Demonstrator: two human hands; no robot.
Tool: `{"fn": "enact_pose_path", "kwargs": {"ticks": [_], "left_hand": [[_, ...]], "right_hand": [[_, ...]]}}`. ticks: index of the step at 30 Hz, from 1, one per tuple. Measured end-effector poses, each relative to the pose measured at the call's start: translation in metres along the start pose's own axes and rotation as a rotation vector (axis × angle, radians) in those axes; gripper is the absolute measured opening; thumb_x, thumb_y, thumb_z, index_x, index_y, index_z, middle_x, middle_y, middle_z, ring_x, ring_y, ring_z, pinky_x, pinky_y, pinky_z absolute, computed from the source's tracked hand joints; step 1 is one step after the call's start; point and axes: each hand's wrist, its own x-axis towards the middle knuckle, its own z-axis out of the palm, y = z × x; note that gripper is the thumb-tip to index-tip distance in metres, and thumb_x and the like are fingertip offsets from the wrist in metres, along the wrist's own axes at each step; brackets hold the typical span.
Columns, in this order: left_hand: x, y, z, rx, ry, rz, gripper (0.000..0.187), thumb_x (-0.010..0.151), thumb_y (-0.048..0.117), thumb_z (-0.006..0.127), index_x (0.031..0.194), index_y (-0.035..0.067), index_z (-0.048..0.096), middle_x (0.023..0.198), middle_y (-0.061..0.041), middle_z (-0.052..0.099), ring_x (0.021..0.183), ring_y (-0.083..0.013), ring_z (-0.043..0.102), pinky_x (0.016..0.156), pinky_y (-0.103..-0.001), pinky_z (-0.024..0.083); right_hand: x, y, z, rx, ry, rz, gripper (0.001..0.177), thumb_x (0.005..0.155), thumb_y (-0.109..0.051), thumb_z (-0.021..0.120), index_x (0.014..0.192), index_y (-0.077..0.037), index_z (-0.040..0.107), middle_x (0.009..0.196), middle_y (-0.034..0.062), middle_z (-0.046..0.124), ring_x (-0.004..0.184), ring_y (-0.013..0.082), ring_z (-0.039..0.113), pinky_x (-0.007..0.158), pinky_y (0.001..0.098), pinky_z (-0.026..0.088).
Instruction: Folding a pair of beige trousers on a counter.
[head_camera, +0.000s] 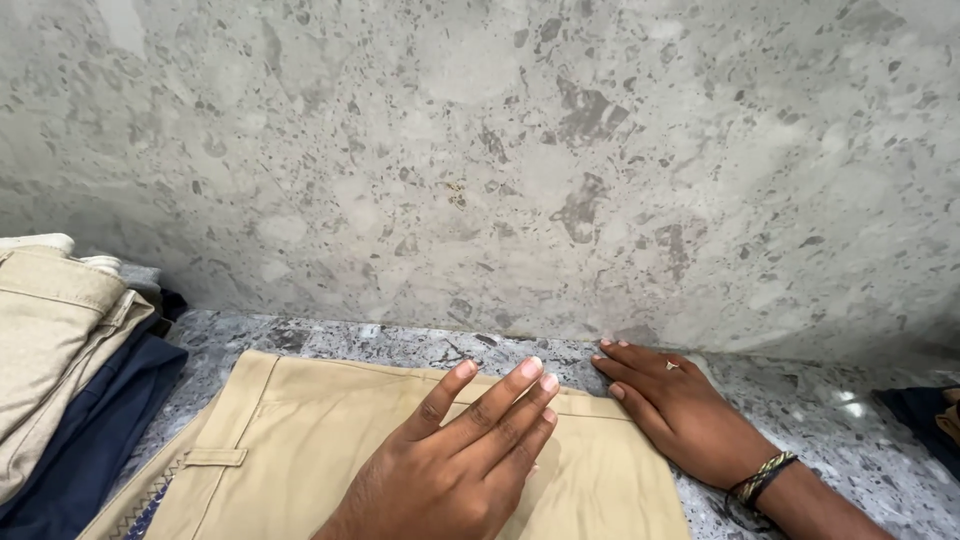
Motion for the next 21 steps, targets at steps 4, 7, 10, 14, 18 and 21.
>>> {"fn": "enact_pose_path", "kwargs": {"ticks": [4,7,10,14,18,21], "left_hand": [[-0.001,0.0,-0.003,-0.037,-0.04,-0.013,0.034,0.103,0.02,0.053,0.126,0.005,0.071,0.145,-0.01,0.064,0.146,-0.0208,0.05,0.126,-0.049,0.023],[-0.003,0.0,-0.002,-0.066,-0.039,-0.051,0.037,0.101,0.019,0.052,0.131,0.005,0.069,0.146,-0.009,0.063,0.142,-0.0198,0.055,0.124,-0.048,0.026],[-0.008,-0.001,0.001,-0.195,-0.043,-0.124,0.042,0.098,0.019,0.054,0.137,0.009,0.067,0.147,-0.007,0.061,0.124,-0.0182,0.061,0.119,-0.049,0.029],[-0.013,-0.006,0.004,-0.134,-0.117,-0.179,0.046,0.102,0.017,0.056,0.147,0.017,0.066,0.139,-0.002,0.061,0.097,-0.0146,0.06,0.11,-0.043,0.036],[-0.005,-0.007,0.0,-0.285,-0.068,-0.157,0.046,0.094,0.013,0.057,0.139,0.011,0.065,0.147,-0.01,0.055,0.105,-0.0175,0.065,0.117,-0.054,0.034],[-0.003,-0.007,-0.003,-0.24,-0.089,-0.133,0.048,0.09,0.013,0.057,0.137,0.009,0.064,0.155,-0.011,0.051,0.088,-0.0122,0.062,0.118,-0.059,0.031]], "right_hand": [[0.0,-0.001,0.0,-0.006,0.0,0.007,0.052,0.102,-0.035,0.043,0.149,-0.018,0.057,0.16,-0.0003,0.045,0.149,0.0191,0.036,0.116,0.043,0.027],[0.001,-0.003,-0.002,-0.005,-0.028,0.043,0.052,0.102,-0.036,0.043,0.15,-0.02,0.057,0.161,-0.0018,0.044,0.149,0.0187,0.035,0.117,0.043,0.026],[0.0,-0.001,-0.001,0.006,0.0,0.011,0.052,0.102,-0.035,0.043,0.149,-0.019,0.058,0.16,-0.0004,0.045,0.148,0.0192,0.037,0.117,0.0424,0.028],[0.0,-0.004,-0.002,0.003,-0.013,0.03,0.052,0.102,-0.036,0.043,0.149,-0.02,0.058,0.16,-0.0006,0.045,0.148,0.019,0.037,0.117,0.0424,0.028],[0.0,-0.001,0.0,0.0,0.005,0.011,0.052,0.102,-0.035,0.044,0.148,-0.018,0.058,0.159,0.0004,0.046,0.148,0.0199,0.038,0.117,0.0426,0.028],[-0.001,-0.001,0.0,0.001,0.017,-0.006,0.051,0.102,-0.035,0.044,0.148,-0.018,0.058,0.159,0.001,0.046,0.147,0.0202,0.038,0.116,0.0427,0.028]]}}
